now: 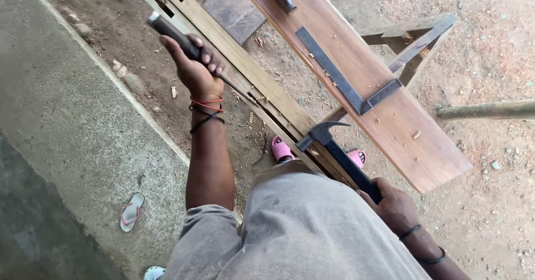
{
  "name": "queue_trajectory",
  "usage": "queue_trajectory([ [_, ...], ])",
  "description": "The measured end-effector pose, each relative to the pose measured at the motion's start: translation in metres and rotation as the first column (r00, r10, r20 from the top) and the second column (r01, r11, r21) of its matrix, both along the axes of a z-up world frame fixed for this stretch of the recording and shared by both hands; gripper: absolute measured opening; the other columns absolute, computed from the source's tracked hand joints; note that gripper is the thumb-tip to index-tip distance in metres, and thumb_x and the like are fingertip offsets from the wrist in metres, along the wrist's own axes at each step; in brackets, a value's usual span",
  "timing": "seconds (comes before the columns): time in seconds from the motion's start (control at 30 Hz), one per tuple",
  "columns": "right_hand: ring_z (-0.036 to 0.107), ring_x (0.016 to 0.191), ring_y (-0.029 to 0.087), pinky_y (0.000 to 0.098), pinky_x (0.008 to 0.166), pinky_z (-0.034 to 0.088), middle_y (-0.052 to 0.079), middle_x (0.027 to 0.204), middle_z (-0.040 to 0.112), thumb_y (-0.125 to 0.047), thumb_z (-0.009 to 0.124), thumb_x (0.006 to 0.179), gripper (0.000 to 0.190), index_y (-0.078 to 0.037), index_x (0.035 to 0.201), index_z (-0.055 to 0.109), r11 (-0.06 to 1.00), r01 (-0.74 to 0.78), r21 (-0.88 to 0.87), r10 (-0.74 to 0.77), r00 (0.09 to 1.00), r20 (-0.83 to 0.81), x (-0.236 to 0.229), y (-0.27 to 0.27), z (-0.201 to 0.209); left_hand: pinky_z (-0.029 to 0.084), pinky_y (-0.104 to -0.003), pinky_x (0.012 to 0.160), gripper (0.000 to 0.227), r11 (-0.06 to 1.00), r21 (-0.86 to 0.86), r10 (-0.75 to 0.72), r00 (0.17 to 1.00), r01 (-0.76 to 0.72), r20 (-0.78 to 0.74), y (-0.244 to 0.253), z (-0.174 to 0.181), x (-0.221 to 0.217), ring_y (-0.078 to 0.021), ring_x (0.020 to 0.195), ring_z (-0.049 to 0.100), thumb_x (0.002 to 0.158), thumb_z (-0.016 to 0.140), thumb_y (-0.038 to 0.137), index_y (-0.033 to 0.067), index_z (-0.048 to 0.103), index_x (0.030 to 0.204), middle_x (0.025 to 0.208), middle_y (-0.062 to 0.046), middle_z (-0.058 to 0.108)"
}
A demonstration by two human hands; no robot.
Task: Use a hammer and chisel to carve out a groove in a wooden board.
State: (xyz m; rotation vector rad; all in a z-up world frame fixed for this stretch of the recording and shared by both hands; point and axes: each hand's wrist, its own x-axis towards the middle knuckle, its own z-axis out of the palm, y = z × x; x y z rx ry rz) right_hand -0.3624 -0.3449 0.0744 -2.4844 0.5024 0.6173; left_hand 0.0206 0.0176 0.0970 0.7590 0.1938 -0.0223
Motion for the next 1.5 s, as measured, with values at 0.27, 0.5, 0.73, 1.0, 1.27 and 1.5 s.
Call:
queue_trajectory([
  [0.27,0.077,0.078,0.033,0.0431,0.070,0.061,0.013,0.084,0.077,-0.055,0.069,0.085,0.049,-0.013,0.110,0.066,1.000,-0.009,-0.011,0.008,0.998,-0.068,0.003,0.001,0.003,0.036,-0.030,0.045,0.069,0.907,0.293,0.248,0.946,-0.303,0.210,-0.007,-0.011,0.001,-0.0121,0.051,0.040,0.097,0.046,0.075,0.0069,0.048,0.093,0.065,-0.001,0.041],
  [0.5,0.077,0.078,0.033,0.0444,0.070,0.061,0.014,0.085,0.078,-0.056,0.067,0.086,0.050,-0.013,0.112,0.066,1.000,0.005,0.002,-0.005,0.995,-0.104,0.007,0.004,0.011,0.035,-0.030,0.042,0.067,0.909,0.284,0.243,0.942,-0.305,0.232,-0.012,-0.018,0.004,-0.0124,0.047,0.039,0.096,0.047,0.075,0.0074,0.047,0.091,0.062,-0.002,0.041],
  [0.73,0.078,0.075,0.030,0.0426,0.068,0.062,0.013,0.083,0.078,-0.057,0.066,0.088,0.052,-0.013,0.115,0.064,0.999,-0.033,-0.033,0.028,0.988,-0.150,0.001,-0.001,-0.003,0.035,-0.030,0.042,0.067,0.911,0.283,0.239,0.943,-0.300,0.232,-0.010,-0.019,0.005,-0.0122,0.047,0.039,0.097,0.045,0.074,0.0075,0.048,0.091,0.061,-0.001,0.041],
  [1.0,0.078,0.073,0.030,0.0422,0.067,0.063,0.012,0.083,0.078,-0.056,0.067,0.086,0.051,-0.013,0.114,0.065,1.000,-0.015,-0.020,0.013,0.991,-0.131,0.004,0.002,0.005,0.033,-0.029,0.041,0.067,0.901,0.291,0.259,0.938,-0.320,0.231,-0.010,-0.022,0.006,-0.0117,0.046,0.039,0.097,0.046,0.074,0.0074,0.049,0.091,0.061,-0.001,0.041],
  [1.27,0.077,0.074,0.033,0.0442,0.067,0.061,0.014,0.081,0.077,-0.055,0.068,0.086,0.051,-0.013,0.114,0.065,0.999,-0.022,-0.035,0.018,0.993,-0.117,0.005,0.004,0.008,0.032,-0.028,0.042,0.066,0.905,0.281,0.255,0.937,-0.318,0.238,-0.009,-0.023,0.006,-0.0116,0.046,0.038,0.097,0.046,0.074,0.0076,0.049,0.091,0.061,-0.001,0.041],
  [1.5,0.077,0.074,0.031,0.0435,0.068,0.061,0.014,0.080,0.077,-0.055,0.068,0.087,0.048,-0.012,0.110,0.065,0.999,-0.039,-0.022,0.037,0.992,-0.118,0.005,0.004,0.008,0.034,-0.028,0.043,0.066,0.900,0.298,0.251,0.937,-0.318,0.243,-0.009,-0.019,0.003,-0.0117,0.048,0.038,0.098,0.043,0.073,0.0077,0.048,0.092,0.062,-0.001,0.041],
])
